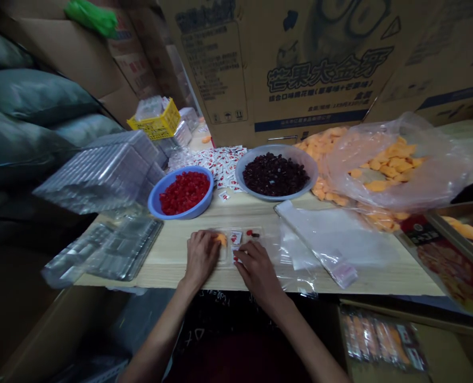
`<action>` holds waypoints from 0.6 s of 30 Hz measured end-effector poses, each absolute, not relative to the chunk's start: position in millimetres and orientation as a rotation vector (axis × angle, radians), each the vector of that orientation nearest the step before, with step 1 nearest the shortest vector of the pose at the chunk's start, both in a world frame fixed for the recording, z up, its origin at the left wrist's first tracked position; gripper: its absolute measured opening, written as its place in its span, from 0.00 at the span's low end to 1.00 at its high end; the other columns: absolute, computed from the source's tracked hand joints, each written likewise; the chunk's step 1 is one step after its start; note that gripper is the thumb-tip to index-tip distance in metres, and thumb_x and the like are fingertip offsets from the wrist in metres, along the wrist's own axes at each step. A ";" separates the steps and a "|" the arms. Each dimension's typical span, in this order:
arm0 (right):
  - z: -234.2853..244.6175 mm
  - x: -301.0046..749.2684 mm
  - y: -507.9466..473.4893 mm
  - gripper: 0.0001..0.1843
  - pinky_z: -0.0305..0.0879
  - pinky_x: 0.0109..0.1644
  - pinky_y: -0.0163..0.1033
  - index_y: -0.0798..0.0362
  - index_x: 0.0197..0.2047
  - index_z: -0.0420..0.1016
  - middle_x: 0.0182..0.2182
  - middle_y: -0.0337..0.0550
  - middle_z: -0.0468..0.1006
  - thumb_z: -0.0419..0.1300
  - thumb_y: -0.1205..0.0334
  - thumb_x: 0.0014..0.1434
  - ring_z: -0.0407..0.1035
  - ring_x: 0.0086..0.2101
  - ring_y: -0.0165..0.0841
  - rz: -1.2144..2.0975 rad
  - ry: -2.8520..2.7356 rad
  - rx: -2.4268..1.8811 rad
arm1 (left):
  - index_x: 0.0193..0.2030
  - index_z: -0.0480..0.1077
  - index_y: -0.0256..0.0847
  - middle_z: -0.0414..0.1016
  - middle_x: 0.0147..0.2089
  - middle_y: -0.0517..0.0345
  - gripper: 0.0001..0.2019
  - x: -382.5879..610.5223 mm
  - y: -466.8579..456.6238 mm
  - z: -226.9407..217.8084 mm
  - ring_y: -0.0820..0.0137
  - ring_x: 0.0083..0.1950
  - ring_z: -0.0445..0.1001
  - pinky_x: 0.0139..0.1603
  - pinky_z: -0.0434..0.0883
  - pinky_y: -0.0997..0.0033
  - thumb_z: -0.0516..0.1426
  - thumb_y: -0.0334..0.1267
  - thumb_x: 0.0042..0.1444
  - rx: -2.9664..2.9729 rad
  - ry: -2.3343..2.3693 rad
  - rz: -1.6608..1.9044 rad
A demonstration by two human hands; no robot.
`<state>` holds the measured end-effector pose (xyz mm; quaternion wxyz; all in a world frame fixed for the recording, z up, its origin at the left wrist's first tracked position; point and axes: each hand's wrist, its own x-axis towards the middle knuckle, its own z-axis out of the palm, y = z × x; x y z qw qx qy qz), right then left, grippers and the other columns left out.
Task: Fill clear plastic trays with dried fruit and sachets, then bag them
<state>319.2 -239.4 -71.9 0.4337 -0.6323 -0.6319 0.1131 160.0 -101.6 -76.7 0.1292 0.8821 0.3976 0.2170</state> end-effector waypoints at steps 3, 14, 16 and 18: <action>-69.2 324.9 -253.8 0.12 0.70 0.51 0.55 0.49 0.50 0.77 0.46 0.50 0.77 0.56 0.66 0.68 0.69 0.48 0.44 0.306 -1.489 -1.616 | 0.48 0.72 0.43 0.74 0.48 0.48 0.09 163.0 -100.0 -78.6 0.56 0.51 0.68 0.50 0.65 0.54 0.54 0.39 0.65 2.570 1.123 0.639; 39.6 470.6 -420.1 0.13 0.67 0.56 0.50 0.45 0.53 0.76 0.49 0.47 0.78 0.58 0.58 0.67 0.71 0.50 0.43 -0.261 -0.830 -2.137 | 0.46 0.76 0.44 0.77 0.38 0.55 0.12 149.1 -92.4 -64.9 0.62 0.39 0.74 0.49 0.69 0.61 0.55 0.46 0.62 2.343 1.073 1.125; 51.8 526.8 -451.0 0.13 0.67 0.50 0.43 0.51 0.52 0.77 0.48 0.52 0.78 0.57 0.59 0.67 0.73 0.45 0.40 -0.469 -0.613 -2.358 | 0.51 0.75 0.44 0.78 0.38 0.55 0.16 154.5 -96.4 -56.2 0.62 0.41 0.75 0.45 0.71 0.63 0.53 0.47 0.64 2.300 1.131 1.138; 52.8 583.6 -467.6 0.11 0.64 0.45 0.41 0.60 0.48 0.78 0.44 0.61 0.80 0.59 0.65 0.64 0.72 0.39 0.39 -0.440 -0.469 -2.577 | 0.55 0.74 0.44 0.79 0.41 0.54 0.18 163.4 -103.7 -46.5 0.62 0.43 0.76 0.36 0.71 0.68 0.53 0.49 0.64 2.237 1.173 1.107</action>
